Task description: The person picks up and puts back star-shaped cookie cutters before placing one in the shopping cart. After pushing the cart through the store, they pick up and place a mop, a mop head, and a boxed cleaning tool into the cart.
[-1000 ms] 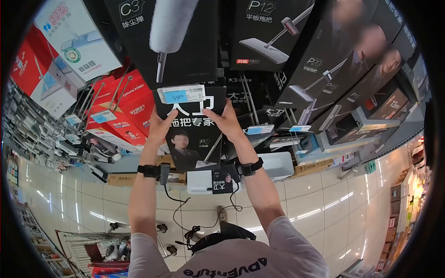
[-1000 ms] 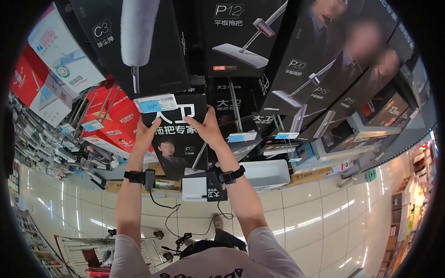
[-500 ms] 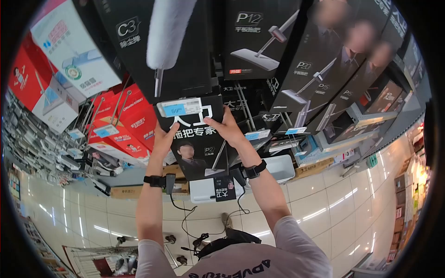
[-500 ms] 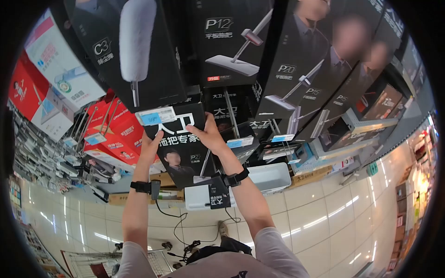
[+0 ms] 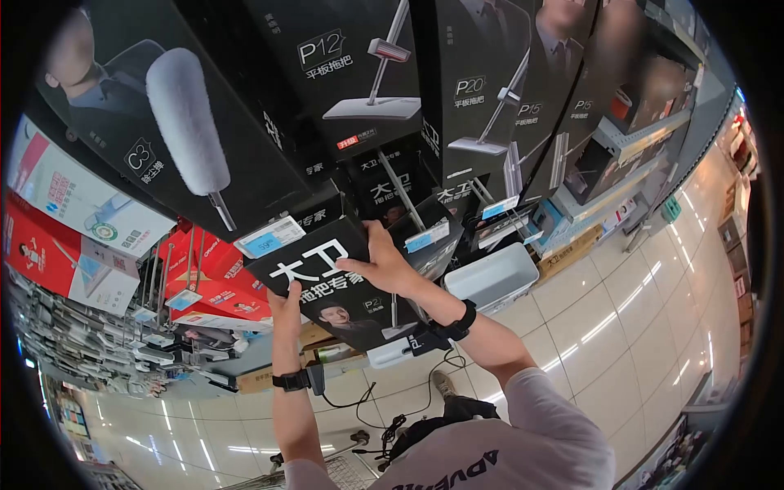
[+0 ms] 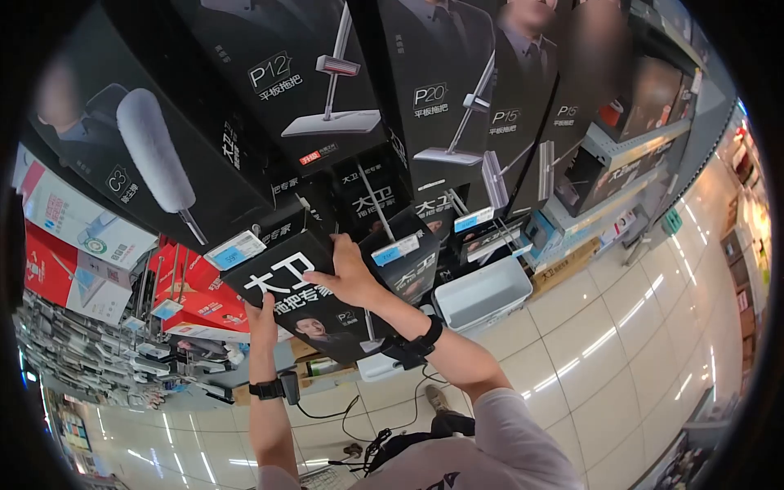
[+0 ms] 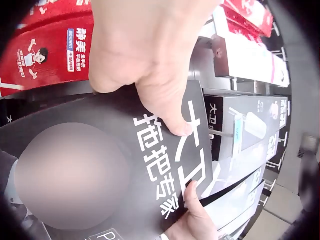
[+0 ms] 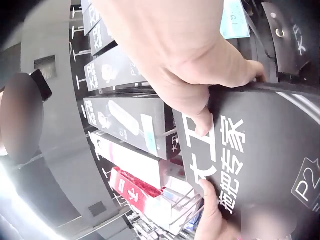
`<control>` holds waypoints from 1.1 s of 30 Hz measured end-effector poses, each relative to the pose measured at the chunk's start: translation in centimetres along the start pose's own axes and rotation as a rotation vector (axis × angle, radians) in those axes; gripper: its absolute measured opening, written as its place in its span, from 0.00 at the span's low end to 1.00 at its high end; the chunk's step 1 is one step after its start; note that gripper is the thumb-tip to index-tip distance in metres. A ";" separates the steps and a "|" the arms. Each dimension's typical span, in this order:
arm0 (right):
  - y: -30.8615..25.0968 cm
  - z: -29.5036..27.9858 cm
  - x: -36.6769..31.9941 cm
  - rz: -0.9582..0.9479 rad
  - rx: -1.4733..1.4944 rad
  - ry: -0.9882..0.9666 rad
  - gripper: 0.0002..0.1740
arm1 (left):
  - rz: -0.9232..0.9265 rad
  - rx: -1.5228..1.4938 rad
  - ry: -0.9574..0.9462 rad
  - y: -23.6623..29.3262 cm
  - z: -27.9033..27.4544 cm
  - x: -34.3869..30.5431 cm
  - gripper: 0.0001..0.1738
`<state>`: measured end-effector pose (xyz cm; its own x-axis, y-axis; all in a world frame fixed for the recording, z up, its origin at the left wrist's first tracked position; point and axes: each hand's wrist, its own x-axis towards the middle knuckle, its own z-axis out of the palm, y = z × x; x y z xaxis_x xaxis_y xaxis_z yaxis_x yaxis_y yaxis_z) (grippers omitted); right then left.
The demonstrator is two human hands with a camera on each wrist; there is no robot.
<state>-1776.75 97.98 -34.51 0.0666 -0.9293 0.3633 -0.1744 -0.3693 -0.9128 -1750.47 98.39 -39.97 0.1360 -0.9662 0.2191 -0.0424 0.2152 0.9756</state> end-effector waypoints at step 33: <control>-10.0 8.7 -12.7 0.208 0.387 -0.824 0.42 | 0.054 -0.209 0.354 13.4 -13.0 -23.2 0.52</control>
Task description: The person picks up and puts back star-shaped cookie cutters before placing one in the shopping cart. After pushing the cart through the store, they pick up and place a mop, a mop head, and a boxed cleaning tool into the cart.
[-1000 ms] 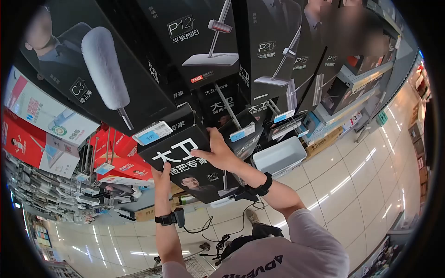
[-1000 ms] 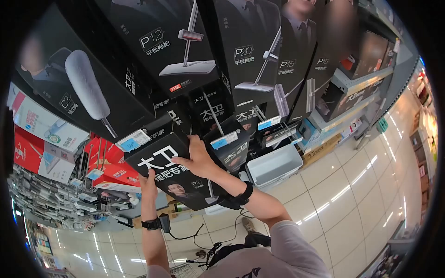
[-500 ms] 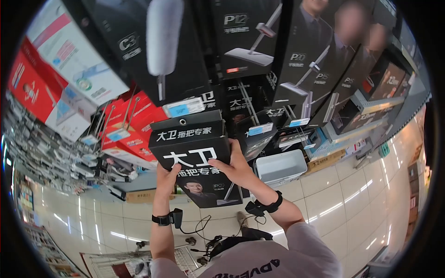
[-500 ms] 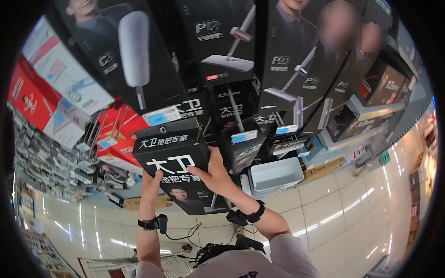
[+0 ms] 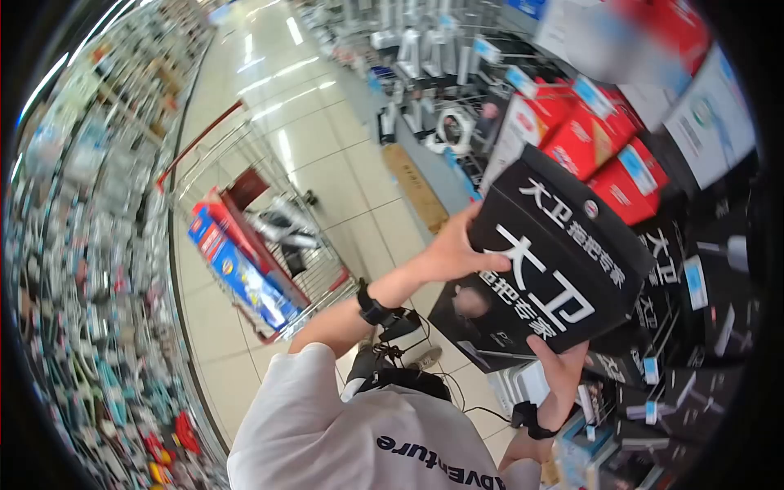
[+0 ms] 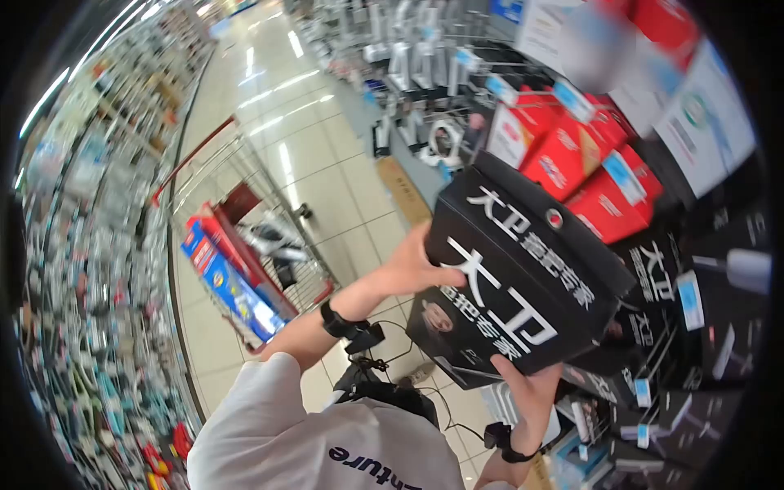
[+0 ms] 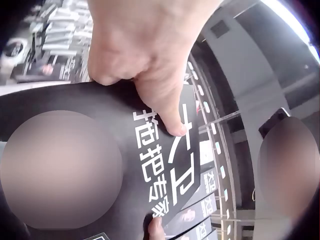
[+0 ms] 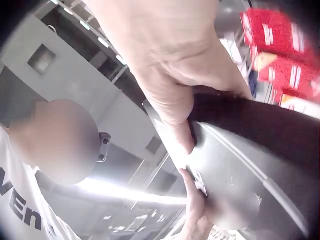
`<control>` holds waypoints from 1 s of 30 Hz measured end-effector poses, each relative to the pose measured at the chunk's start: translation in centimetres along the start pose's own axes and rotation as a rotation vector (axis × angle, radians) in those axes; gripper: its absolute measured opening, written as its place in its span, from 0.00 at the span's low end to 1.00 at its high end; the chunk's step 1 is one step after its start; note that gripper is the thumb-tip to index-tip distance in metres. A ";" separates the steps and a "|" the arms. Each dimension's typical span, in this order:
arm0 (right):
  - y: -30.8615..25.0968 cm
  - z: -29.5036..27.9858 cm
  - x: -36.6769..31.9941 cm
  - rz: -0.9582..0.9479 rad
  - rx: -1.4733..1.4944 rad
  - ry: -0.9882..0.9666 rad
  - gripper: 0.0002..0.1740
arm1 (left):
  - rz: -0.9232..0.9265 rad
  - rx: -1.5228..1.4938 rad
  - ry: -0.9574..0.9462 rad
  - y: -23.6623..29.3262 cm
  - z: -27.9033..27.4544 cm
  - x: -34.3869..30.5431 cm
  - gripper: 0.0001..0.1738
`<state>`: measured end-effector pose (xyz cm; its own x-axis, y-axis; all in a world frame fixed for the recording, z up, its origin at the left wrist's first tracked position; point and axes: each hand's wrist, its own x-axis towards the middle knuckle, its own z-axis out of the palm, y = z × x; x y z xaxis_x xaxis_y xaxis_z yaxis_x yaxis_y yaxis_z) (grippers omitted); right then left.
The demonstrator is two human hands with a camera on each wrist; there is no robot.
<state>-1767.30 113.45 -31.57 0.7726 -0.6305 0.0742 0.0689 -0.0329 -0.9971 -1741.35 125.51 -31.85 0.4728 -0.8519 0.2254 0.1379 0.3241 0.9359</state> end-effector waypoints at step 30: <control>28.0 71.0 18.6 0.369 -0.105 -0.921 0.46 | -0.600 0.058 1.512 -1.2 -32.1 -58.3 0.26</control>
<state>-1706.23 155.88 -56.81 0.9256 0.2310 -0.2998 -0.2959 -0.0523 -0.9538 -1741.16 187.98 -54.78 0.7471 0.3262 -0.5792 0.5925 0.0682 0.8026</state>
